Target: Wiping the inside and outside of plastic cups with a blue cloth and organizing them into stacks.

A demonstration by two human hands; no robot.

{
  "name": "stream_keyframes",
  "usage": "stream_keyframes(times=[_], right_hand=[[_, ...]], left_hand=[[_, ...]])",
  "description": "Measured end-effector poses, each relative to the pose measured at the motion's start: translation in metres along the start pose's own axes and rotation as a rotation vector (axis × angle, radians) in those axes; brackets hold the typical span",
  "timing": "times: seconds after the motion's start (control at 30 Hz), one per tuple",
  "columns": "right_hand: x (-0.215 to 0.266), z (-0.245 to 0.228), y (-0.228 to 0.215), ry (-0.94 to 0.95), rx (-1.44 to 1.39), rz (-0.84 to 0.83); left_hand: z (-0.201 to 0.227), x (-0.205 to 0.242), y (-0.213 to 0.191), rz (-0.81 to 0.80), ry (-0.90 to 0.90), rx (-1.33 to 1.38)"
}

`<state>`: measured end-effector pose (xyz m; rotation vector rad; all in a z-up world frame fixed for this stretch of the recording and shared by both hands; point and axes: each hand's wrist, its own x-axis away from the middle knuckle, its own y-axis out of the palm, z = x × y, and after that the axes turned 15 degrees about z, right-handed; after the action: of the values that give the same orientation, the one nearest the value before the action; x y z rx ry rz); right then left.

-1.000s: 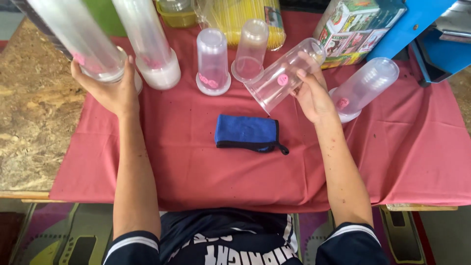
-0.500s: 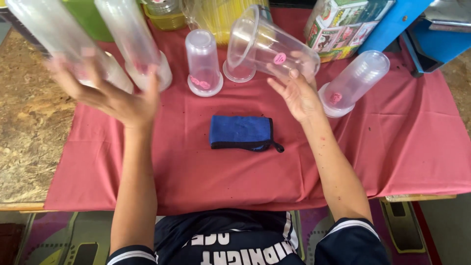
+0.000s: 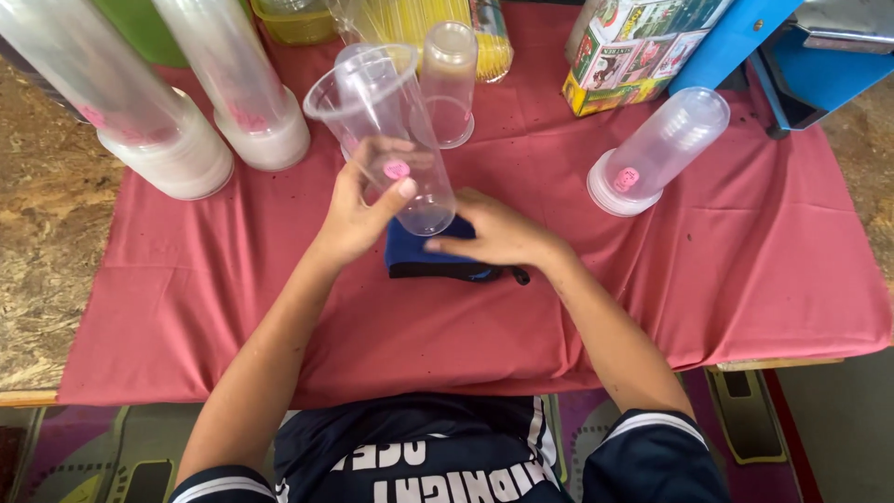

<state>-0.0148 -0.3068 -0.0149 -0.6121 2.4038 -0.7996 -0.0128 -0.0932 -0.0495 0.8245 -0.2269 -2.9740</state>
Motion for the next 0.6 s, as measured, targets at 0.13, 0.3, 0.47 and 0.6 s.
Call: stream_keyframes(times=[0.13, 0.3, 0.47, 0.6], right_hand=[[0.005, 0.037, -0.012, 0.120, -0.041, 0.082], [-0.030, 0.079, -0.030, 0.244, 0.427, 0.082], [-0.058, 0.091, -0.009, 0.217, 0.600, -0.011], [-0.051, 0.059, -0.005, 0.185, 0.482, 0.011]], left_hand=[[-0.012, -0.004, -0.008, 0.059, -0.005, -0.179], [0.009, -0.011, 0.003, 0.096, -0.196, -0.430], [0.014, -0.015, -0.001, 0.106, -0.344, -0.461], [-0.009, -0.017, -0.009, 0.115, -0.355, -0.377]])
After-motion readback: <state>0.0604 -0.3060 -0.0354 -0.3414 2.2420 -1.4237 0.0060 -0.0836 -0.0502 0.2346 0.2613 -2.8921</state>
